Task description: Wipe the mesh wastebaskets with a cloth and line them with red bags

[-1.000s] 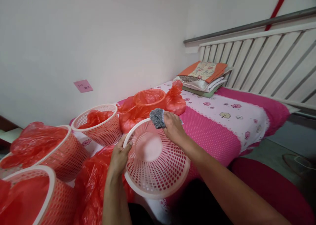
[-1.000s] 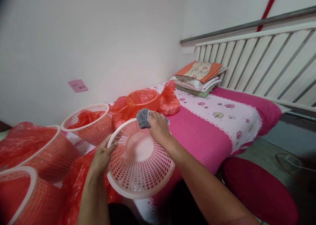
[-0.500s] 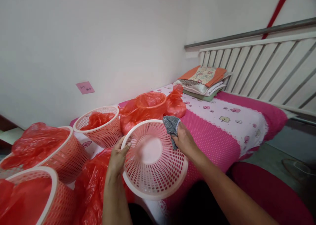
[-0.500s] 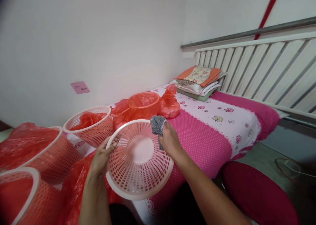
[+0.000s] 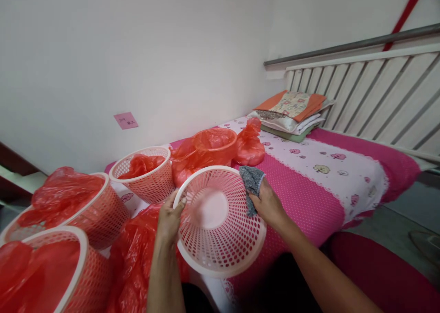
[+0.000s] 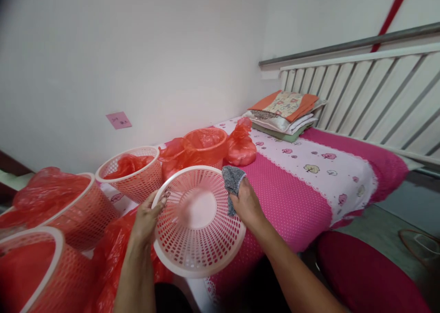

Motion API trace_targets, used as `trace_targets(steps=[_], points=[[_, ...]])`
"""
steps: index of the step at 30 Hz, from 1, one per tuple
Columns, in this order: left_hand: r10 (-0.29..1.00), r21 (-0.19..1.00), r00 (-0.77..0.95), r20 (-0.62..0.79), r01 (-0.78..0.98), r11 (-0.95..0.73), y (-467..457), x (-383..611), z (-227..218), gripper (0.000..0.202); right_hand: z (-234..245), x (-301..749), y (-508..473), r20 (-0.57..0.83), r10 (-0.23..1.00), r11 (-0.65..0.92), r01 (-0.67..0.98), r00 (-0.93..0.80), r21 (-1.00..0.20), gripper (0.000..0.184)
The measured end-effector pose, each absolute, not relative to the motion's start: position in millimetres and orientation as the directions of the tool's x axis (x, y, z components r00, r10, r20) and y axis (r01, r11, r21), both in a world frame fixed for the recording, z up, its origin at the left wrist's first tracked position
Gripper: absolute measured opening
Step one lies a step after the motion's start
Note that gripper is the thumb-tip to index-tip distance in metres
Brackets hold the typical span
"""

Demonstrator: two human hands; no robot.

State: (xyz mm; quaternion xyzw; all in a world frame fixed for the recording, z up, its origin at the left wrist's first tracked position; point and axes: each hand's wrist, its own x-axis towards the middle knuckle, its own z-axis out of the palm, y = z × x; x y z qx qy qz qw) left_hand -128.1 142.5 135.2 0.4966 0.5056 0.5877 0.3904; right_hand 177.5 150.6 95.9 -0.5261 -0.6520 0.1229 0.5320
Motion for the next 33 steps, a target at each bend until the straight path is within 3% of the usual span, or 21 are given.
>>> trace_targets(steps=[7,23,28,33], points=[[0.956,0.982,-0.227,0.187,0.017,-0.188,141,-121,136,0.048,69,192,140,0.440,0.869,0.300,0.466,0.228,-0.833,0.045],[0.944,0.971,-0.226,0.240,0.070,-0.230,140,-119,132,0.045,54,188,114,0.393,0.859,0.271,0.360,0.328,-0.893,0.038],[0.940,0.965,-0.220,0.260,0.084,-0.247,144,-121,124,0.047,46,184,104,0.254,0.872,0.182,0.204,0.419,-0.962,0.045],[0.933,0.967,-0.255,0.254,0.043,-0.252,139,-117,130,0.047,49,182,96,0.086,0.912,0.118,-0.056,0.401,-0.992,0.050]])
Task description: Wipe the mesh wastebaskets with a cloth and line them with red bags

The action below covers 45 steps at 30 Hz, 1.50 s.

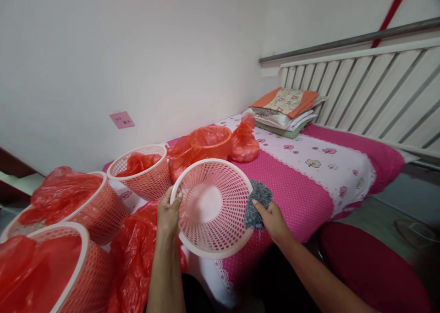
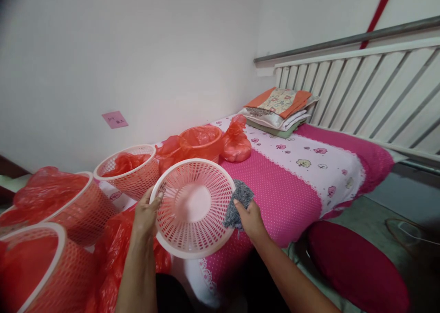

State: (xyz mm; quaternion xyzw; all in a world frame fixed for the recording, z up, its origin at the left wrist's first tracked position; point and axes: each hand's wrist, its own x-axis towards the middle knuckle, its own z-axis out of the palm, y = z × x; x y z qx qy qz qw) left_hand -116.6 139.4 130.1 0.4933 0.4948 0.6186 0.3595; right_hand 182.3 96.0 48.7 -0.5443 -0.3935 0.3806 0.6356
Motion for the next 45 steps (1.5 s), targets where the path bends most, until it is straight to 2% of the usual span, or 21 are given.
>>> trace_targets(steps=[2,6,15,27,33,39,45], points=[[0.929,0.966,-0.266,0.258,0.039,-0.257,136,-115,135,0.050,55,184,94,0.083,0.915,0.129,-0.091,0.395,-0.987,0.051],[0.916,0.956,-0.273,0.293,0.069,-0.285,135,-112,136,0.053,64,188,97,0.123,0.906,0.160,-0.057,0.406,-0.986,0.050],[0.939,0.965,-0.226,0.259,0.106,-0.240,151,-114,113,0.044,40,186,101,0.104,0.880,0.116,0.002,0.464,-0.993,0.056],[0.916,0.962,-0.298,0.268,0.125,-0.241,155,-118,105,0.041,26,171,80,-0.014,0.888,0.077,-0.178,0.459,-0.981,0.050],[0.909,0.954,-0.298,0.290,0.160,-0.252,156,-118,106,0.037,28,164,74,-0.084,0.884,0.034,-0.243,0.459,-0.969,0.054],[0.909,0.962,-0.322,0.266,0.141,-0.232,154,-117,107,0.038,23,160,72,-0.079,0.886,0.043,-0.250,0.457,-0.967,0.049],[0.910,0.970,-0.335,0.243,0.089,-0.226,155,-117,103,0.043,22,152,67,-0.140,0.885,0.031,-0.356,0.445,-0.934,0.052]])
